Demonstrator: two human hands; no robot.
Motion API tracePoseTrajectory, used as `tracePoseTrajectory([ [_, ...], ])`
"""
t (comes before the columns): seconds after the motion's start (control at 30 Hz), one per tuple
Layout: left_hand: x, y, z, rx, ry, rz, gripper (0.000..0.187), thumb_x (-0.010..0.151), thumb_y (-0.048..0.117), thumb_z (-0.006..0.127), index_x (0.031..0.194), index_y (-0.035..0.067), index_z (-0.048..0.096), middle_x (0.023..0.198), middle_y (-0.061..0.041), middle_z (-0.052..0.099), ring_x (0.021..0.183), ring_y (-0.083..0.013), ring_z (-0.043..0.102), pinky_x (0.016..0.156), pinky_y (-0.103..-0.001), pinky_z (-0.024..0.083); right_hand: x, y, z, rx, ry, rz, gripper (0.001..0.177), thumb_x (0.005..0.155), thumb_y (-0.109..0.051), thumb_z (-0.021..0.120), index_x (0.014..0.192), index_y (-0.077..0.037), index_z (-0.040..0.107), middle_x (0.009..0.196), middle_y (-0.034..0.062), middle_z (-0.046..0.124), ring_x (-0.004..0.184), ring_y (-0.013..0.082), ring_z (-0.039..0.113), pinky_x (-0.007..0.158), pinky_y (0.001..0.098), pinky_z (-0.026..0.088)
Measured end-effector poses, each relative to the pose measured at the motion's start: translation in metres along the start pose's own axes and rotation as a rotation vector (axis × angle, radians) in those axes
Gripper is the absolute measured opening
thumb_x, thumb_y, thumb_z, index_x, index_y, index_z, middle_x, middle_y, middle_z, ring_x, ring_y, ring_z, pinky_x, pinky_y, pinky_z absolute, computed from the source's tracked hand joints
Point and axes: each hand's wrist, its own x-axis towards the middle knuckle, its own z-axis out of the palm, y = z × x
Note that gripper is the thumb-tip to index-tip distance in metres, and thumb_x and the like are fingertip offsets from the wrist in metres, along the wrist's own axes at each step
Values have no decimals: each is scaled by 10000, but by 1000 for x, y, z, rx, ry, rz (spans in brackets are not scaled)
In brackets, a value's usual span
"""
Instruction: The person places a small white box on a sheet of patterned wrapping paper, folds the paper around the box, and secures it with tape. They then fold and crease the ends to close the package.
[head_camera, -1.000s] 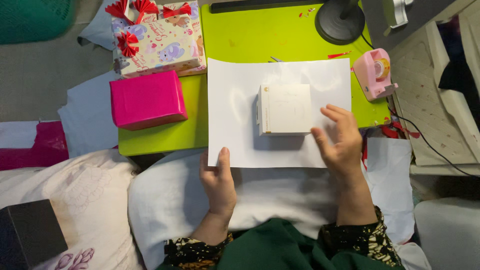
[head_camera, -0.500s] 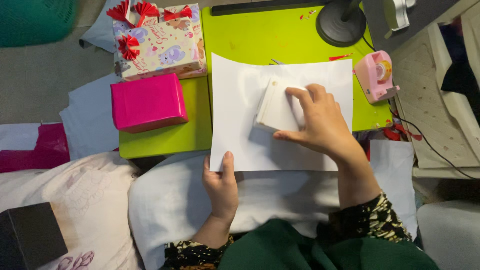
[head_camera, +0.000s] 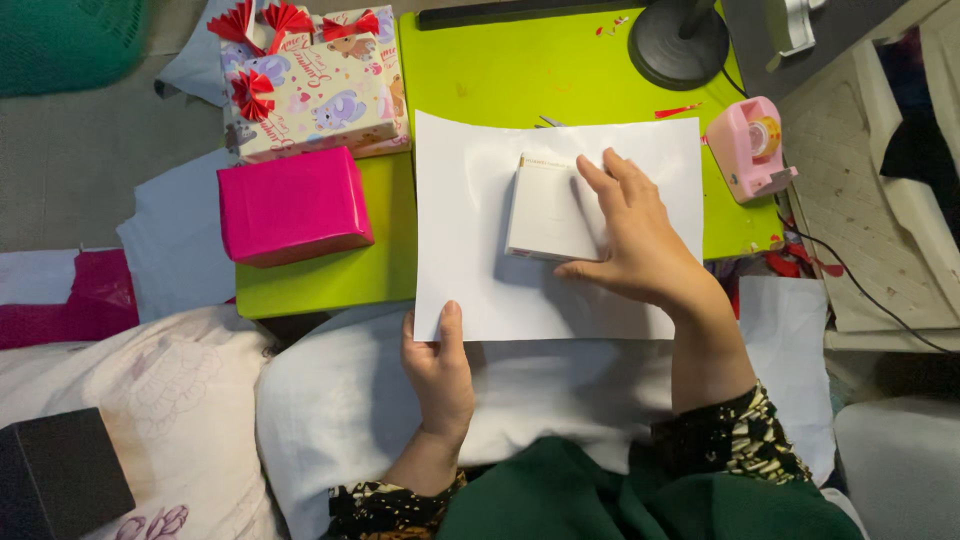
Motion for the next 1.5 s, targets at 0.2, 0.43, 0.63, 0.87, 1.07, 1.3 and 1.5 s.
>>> tracePoseTrajectory([
  [0.2,1,1,-2,35,2,-2,248,1032,174,591,1162,-36,617,1058,-82,698,945,-112,639,856,-283,532,-8,21,-9,239,-120,-32,1022,598,-184,902,1489,-112,408,1592,205,314,1468,419,316,1197,462,301],
  [0.43,0,8,2,-33,3,3,250,1022,155,575,1187,-30,610,1079,-83,699,963,-118,649,866,-287,531,-12,24,-11,367,-119,-76,982,611,-74,873,1480,-91,415,1631,208,292,1532,383,281,1224,430,277],
  [0.63,-2,5,-1,-15,21,-24,241,1019,142,580,1180,-37,605,1075,-103,700,949,-133,649,855,-297,532,-11,24,-7,358,-107,-77,990,622,-92,874,1497,-94,410,1641,219,286,1548,381,260,1244,433,257],
  [0.87,18,17,-16,92,79,150,304,1120,219,494,1282,-34,534,1249,-139,627,1152,-151,612,1030,-302,490,-61,60,-30,283,227,279,884,851,-311,825,1560,-21,384,1516,243,436,1382,337,476,1098,430,449],
  [1.07,75,65,-20,477,-297,56,490,938,213,691,1308,-31,483,1059,-161,731,922,-170,713,782,-322,580,-77,95,-4,354,344,710,619,922,-329,786,1377,14,544,1035,80,703,864,133,645,736,291,533],
  [1.3,105,88,18,873,-256,285,623,848,107,792,1351,-37,454,770,-97,672,699,-221,678,686,-364,539,-54,94,18,429,461,678,334,960,-263,776,1099,32,702,860,17,675,731,71,560,649,247,475],
  [1.5,104,91,11,860,-168,399,636,876,33,759,1404,-17,409,765,-77,661,691,-225,678,701,-381,535,-28,75,13,624,459,516,189,999,-151,712,1067,25,708,880,-20,681,746,26,565,660,204,453],
])
